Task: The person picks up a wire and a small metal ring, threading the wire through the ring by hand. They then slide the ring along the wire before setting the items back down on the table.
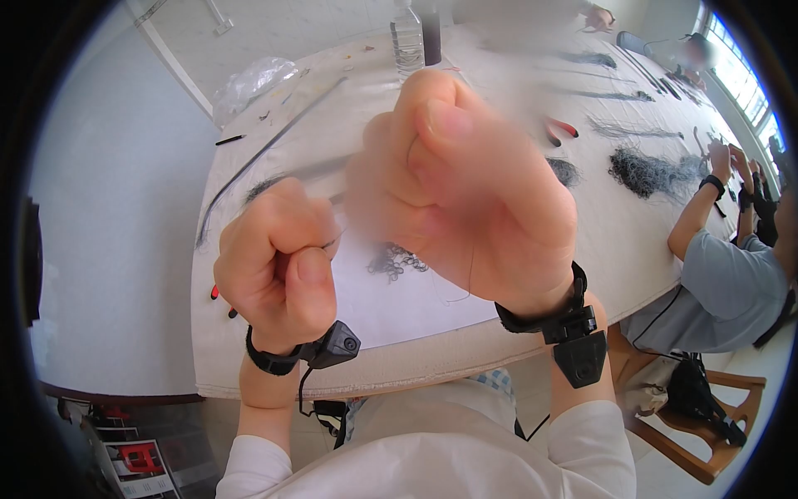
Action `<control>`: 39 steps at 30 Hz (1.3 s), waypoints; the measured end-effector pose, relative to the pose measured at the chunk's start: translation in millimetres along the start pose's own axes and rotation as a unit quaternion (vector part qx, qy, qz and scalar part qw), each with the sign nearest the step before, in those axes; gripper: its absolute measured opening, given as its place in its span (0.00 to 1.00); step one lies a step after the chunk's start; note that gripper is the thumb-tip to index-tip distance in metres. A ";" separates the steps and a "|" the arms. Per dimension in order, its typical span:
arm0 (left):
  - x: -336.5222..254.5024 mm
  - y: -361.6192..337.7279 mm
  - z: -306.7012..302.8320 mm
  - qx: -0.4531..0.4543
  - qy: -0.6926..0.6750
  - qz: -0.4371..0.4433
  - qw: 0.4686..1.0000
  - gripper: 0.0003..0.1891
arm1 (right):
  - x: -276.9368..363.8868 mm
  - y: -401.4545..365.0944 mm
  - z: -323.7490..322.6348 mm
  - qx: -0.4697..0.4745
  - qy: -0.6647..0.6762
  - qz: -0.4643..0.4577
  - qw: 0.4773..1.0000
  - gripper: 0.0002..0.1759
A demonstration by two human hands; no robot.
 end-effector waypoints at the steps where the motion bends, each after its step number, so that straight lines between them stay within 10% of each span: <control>1: 0.0 0.0 0.3 0.002 -0.001 0.001 1.000 0.07 | 0.0 -0.1 -0.3 0.000 0.000 0.000 1.000 0.16; 14: -1.7 -2.4 2.9 0.015 -0.021 -0.023 0.999 0.07 | 2.7 -0.1 -5.4 -0.028 0.028 -0.015 0.999 0.16; 22: 21.8 -15.3 16.2 0.088 -0.286 -0.349 0.888 0.05 | 18.2 -1.3 2.8 -0.014 -0.091 -0.032 0.995 0.17; 27: 22.8 -18.3 14.2 0.127 -0.335 -0.357 0.862 0.07 | 28.2 -6.9 6.6 0.015 -0.304 -0.055 0.951 0.16; 39: 28.5 -12.2 5.9 0.113 -0.243 -0.319 0.909 0.05 | 56.7 -10.0 5.7 0.039 -0.327 -0.071 0.942 0.12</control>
Point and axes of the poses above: each hand's wrist, its own y-axis towards the middle knuckle, its own z-axis out of the palm, x = y × z, the point moved 8 cm from there along y, towards the middle knuckle, and after that the axes turned 14 degrees about y, right-handed, at the moved point
